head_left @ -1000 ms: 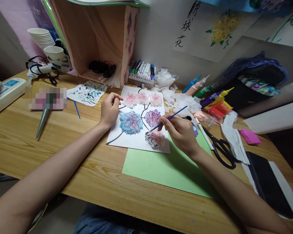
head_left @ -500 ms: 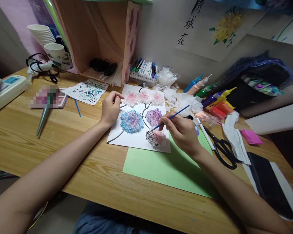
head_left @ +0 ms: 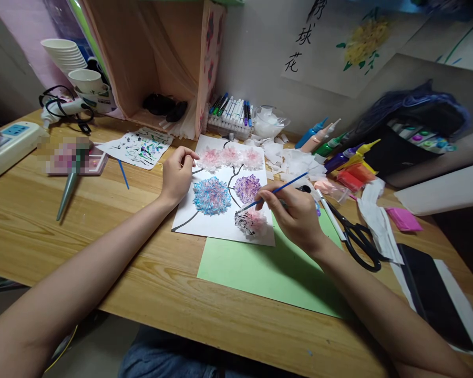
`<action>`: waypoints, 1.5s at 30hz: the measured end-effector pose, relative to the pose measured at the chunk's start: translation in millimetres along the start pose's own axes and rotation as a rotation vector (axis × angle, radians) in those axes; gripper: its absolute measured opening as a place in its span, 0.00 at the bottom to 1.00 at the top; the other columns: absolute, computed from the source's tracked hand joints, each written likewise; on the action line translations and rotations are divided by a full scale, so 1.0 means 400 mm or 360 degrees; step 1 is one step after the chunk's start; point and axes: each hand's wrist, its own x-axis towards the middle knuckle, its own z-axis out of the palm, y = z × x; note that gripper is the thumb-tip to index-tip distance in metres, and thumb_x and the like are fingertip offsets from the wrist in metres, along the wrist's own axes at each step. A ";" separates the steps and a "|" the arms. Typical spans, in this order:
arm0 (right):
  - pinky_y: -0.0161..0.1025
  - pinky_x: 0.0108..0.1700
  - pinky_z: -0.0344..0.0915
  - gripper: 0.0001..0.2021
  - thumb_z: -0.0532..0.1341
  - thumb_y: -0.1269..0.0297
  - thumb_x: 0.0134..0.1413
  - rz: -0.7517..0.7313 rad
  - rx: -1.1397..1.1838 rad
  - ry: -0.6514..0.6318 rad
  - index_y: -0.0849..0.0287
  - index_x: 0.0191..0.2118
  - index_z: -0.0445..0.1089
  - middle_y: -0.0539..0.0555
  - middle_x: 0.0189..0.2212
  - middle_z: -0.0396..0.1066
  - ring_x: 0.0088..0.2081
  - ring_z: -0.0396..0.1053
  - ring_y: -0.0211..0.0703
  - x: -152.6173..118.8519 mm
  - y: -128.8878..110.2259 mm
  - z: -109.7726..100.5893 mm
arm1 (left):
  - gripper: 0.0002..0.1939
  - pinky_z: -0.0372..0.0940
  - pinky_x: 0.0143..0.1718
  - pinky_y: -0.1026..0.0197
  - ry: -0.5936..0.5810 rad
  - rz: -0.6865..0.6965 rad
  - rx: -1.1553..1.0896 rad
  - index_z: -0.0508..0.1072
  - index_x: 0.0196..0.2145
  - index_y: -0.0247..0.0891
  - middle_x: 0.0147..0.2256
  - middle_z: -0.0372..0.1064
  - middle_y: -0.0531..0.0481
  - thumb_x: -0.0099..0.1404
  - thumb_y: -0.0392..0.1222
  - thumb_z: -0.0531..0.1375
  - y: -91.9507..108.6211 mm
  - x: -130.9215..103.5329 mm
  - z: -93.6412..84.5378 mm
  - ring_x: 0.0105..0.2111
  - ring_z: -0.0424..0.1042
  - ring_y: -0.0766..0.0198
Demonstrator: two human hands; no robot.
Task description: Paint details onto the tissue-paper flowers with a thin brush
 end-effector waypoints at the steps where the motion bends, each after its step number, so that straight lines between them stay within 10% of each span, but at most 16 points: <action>1: 0.34 0.29 0.62 0.09 0.54 0.67 0.61 0.0027 0.0022 0.0043 0.59 0.30 0.67 0.49 0.23 0.70 0.26 0.68 0.33 0.000 0.001 -0.005 | 0.11 0.59 0.32 0.62 -0.0002 -0.0007 0.0006 0.69 0.27 0.40 0.24 0.66 0.53 0.60 0.31 0.50 0.000 0.000 0.000 0.28 0.65 0.66; 23: 0.36 0.31 0.60 0.11 0.46 0.64 0.65 -0.0506 -0.0163 -0.0211 0.57 0.33 0.61 0.51 0.25 0.65 0.28 0.62 0.37 0.016 0.008 -0.016 | 0.11 0.59 0.32 0.61 -0.0005 -0.0006 0.0018 0.69 0.27 0.40 0.24 0.66 0.54 0.60 0.31 0.50 0.003 0.001 -0.001 0.28 0.66 0.66; 45: 0.36 0.31 0.61 0.09 0.48 0.64 0.64 -0.0551 -0.0146 -0.0228 0.57 0.34 0.61 0.52 0.25 0.66 0.29 0.63 0.38 0.017 0.015 -0.017 | 0.11 0.59 0.32 0.62 -0.0001 -0.0011 0.0020 0.69 0.26 0.40 0.23 0.65 0.53 0.60 0.31 0.49 0.007 -0.001 -0.001 0.28 0.66 0.65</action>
